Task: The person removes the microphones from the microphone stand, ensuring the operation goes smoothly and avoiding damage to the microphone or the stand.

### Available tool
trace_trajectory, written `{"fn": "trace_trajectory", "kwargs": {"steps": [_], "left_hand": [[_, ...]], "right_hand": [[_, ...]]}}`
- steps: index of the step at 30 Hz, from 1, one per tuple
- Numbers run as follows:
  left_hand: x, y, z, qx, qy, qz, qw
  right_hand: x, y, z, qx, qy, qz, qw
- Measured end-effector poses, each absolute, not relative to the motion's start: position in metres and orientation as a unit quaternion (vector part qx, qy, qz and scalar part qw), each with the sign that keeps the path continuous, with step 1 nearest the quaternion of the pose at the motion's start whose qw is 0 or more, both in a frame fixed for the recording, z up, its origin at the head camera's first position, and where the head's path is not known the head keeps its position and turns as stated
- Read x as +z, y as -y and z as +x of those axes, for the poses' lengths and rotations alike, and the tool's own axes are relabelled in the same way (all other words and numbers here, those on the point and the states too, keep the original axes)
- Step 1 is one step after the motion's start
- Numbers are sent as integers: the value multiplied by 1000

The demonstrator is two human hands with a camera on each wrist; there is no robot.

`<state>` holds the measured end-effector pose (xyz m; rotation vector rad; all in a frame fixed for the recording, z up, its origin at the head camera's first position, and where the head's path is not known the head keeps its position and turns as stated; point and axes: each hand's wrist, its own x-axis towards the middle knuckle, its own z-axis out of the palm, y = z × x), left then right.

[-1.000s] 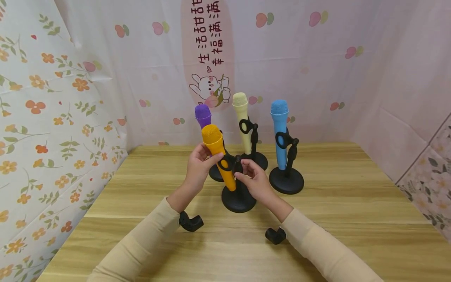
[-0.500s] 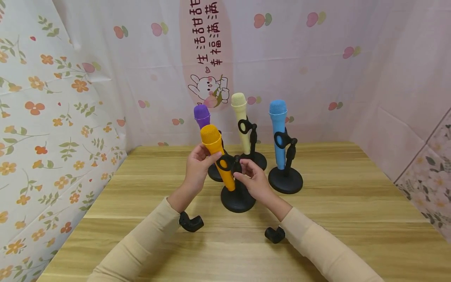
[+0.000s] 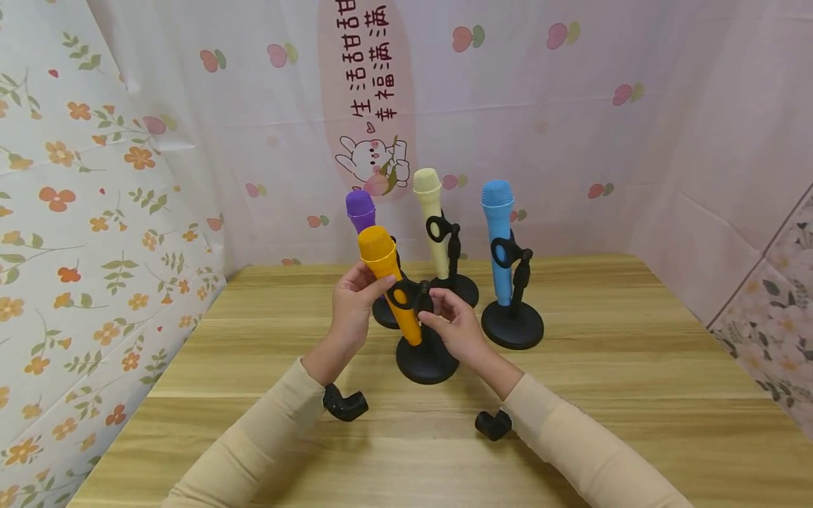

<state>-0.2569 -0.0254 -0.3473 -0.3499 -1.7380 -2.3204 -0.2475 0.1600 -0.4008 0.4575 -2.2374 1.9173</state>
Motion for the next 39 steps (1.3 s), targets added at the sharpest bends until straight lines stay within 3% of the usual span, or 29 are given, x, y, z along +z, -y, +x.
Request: {"fn": "trace_trajectory", "kwargs": {"steps": [39], "left_hand": [[-343, 27, -258, -783, 597, -124, 125]], "right_hand": [[-402, -160, -249, 650, 740, 156, 71]]}}
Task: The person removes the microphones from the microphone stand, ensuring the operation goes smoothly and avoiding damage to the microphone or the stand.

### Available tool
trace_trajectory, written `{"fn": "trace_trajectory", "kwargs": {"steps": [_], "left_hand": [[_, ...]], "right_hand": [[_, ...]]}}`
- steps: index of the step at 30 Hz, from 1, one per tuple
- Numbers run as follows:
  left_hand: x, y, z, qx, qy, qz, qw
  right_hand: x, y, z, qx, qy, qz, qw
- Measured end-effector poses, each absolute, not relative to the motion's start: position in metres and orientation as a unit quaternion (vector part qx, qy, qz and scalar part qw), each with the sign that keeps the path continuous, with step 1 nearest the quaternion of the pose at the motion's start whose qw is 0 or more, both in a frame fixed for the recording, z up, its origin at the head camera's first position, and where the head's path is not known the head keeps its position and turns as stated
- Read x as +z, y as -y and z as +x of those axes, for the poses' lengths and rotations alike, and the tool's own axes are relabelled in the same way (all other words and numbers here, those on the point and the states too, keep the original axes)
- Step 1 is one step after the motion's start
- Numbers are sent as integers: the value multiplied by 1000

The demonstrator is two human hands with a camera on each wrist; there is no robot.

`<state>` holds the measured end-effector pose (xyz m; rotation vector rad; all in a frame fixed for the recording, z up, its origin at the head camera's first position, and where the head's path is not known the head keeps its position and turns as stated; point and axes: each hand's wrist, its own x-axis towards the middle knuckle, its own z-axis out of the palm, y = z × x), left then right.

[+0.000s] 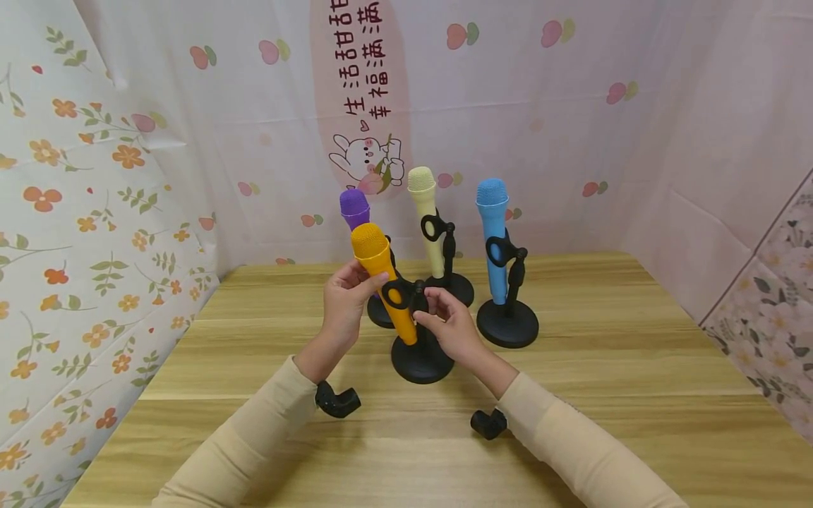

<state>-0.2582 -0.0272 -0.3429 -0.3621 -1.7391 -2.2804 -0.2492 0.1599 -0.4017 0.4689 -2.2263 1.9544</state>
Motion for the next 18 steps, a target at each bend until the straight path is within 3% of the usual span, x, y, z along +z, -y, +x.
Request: {"fn": "trace_trajectory", "kwargs": {"steps": [18], "left_hand": [[-336, 29, -259, -785, 595, -128, 119]], "right_hand": [[-403, -159, -249, 658, 732, 159, 76]]}}
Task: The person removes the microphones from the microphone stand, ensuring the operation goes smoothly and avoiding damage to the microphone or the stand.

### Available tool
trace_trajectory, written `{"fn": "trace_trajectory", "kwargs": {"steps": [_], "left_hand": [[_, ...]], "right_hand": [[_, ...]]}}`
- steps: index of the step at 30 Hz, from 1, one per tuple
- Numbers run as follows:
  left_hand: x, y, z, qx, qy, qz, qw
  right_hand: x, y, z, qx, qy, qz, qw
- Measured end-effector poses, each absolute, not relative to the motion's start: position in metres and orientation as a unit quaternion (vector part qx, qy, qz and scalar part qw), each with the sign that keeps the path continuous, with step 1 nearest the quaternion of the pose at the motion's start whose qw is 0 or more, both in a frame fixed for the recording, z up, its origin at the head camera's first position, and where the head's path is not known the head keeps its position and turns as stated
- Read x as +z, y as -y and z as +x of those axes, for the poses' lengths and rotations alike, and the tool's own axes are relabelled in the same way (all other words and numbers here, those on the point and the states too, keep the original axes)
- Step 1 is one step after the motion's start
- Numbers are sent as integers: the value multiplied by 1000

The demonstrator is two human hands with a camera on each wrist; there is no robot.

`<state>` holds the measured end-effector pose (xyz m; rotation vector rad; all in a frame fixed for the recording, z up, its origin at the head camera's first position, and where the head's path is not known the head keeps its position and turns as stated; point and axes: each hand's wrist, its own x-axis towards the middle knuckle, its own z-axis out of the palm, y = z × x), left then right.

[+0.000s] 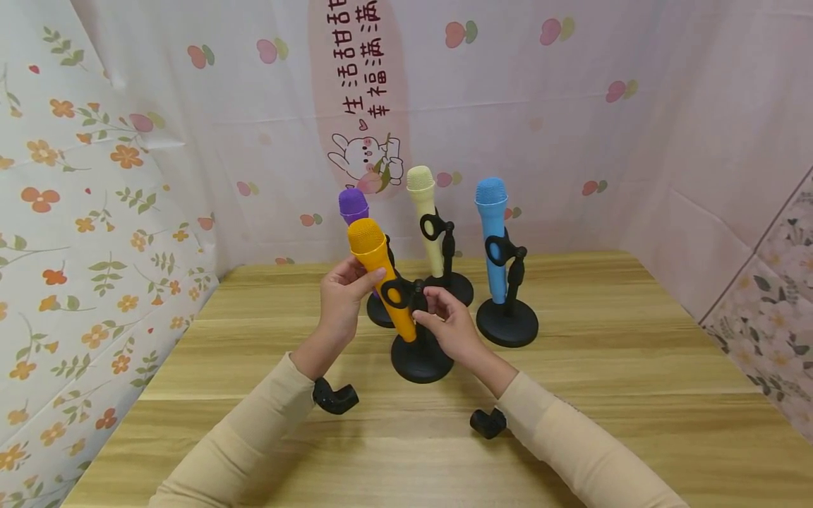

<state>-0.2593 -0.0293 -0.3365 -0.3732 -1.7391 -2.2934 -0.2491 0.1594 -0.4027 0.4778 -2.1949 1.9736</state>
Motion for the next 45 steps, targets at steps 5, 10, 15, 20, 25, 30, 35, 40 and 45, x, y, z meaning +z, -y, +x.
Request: {"fn": "trace_trajectory", "kwargs": {"steps": [5, 10, 15, 20, 25, 30, 35, 40, 45], "left_hand": [[-336, 30, -259, -784, 596, -128, 119], [-333, 31, -260, -781, 598, -129, 121], [-331, 31, -260, -783, 596, -130, 123], [-330, 33, -260, -783, 595, -133, 123], [-327, 33, -261, -789, 586, -131, 127], [-322, 34, -261, -796, 576, -132, 129], [-319, 34, -261, -804, 566, -133, 124], [-318, 35, -261, -810, 557, -137, 123], [-318, 35, -261, -811, 556, -132, 127]], "right_hand": [[-403, -159, -249, 658, 733, 158, 75], [-403, -160, -248, 657, 733, 160, 75], [-403, -160, -249, 656, 734, 158, 73], [-403, -159, -248, 653, 737, 157, 73], [-403, -159, -248, 651, 738, 160, 76], [-404, -159, -249, 652, 737, 159, 77], [-403, -159, -248, 653, 737, 157, 75], [-402, -160, -248, 651, 739, 156, 73], [-403, -160, -248, 648, 742, 158, 74]]}}
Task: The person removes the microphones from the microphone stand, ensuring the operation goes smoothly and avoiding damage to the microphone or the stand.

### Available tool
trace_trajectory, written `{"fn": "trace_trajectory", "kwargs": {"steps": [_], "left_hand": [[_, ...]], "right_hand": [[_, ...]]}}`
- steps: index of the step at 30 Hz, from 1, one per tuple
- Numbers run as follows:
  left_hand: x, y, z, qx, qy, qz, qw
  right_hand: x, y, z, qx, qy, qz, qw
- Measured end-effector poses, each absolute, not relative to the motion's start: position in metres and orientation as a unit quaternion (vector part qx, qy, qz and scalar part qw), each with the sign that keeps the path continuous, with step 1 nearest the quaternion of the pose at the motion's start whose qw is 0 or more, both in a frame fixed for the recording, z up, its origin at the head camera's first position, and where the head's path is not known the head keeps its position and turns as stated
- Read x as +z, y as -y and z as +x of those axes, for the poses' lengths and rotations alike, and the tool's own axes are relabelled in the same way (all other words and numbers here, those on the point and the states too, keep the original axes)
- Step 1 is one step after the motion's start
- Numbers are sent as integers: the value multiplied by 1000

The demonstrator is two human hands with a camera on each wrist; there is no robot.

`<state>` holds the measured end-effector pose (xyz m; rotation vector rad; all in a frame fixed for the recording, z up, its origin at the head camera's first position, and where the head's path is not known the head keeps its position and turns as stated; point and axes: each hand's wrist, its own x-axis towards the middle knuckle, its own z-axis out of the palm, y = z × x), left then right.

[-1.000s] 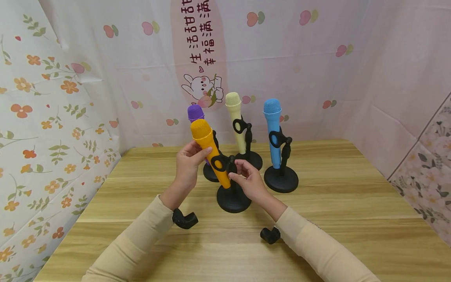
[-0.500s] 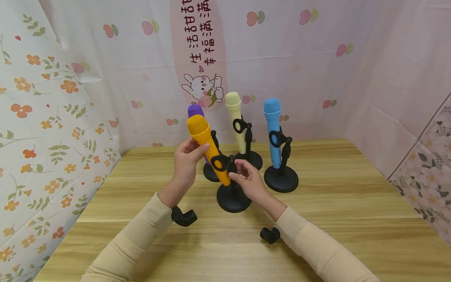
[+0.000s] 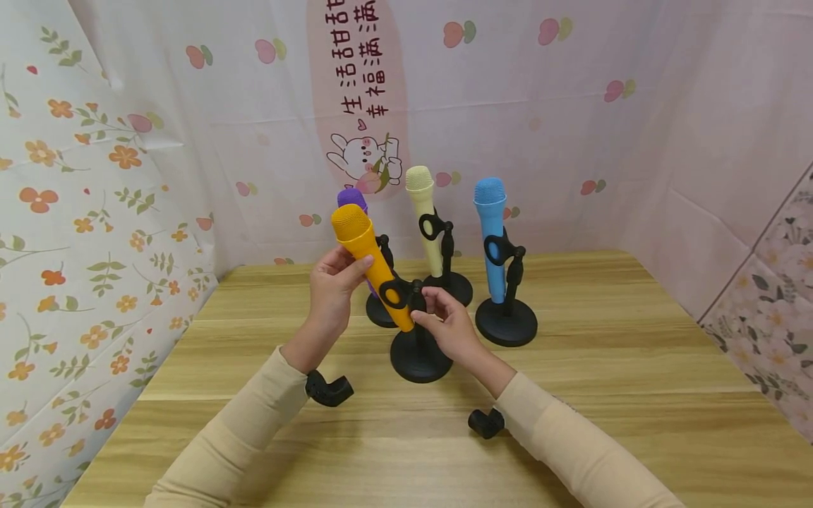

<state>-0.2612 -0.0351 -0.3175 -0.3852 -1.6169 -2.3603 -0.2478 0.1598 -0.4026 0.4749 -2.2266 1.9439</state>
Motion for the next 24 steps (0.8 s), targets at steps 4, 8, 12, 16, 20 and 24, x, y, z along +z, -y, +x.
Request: {"fn": "trace_trajectory", "kwargs": {"steps": [4, 8, 12, 16, 20, 24], "left_hand": [[-317, 36, -261, -811, 556, -130, 130], [-317, 36, -261, -813, 552, -133, 131], [-316, 36, -260, -817, 545, -135, 132], [-317, 36, -260, -822, 539, -134, 130], [-317, 36, -260, -823, 538, -132, 126], [-317, 37, -259, -824, 538, -128, 124]], "right_hand": [[-404, -159, -249, 648, 741, 161, 75], [-404, -160, -249, 643, 744, 163, 79], [-404, -160, -249, 639, 747, 166, 82], [-403, -160, -248, 642, 745, 165, 81], [-402, -160, -248, 644, 743, 164, 78], [-401, -159, -247, 645, 742, 165, 78]]}}
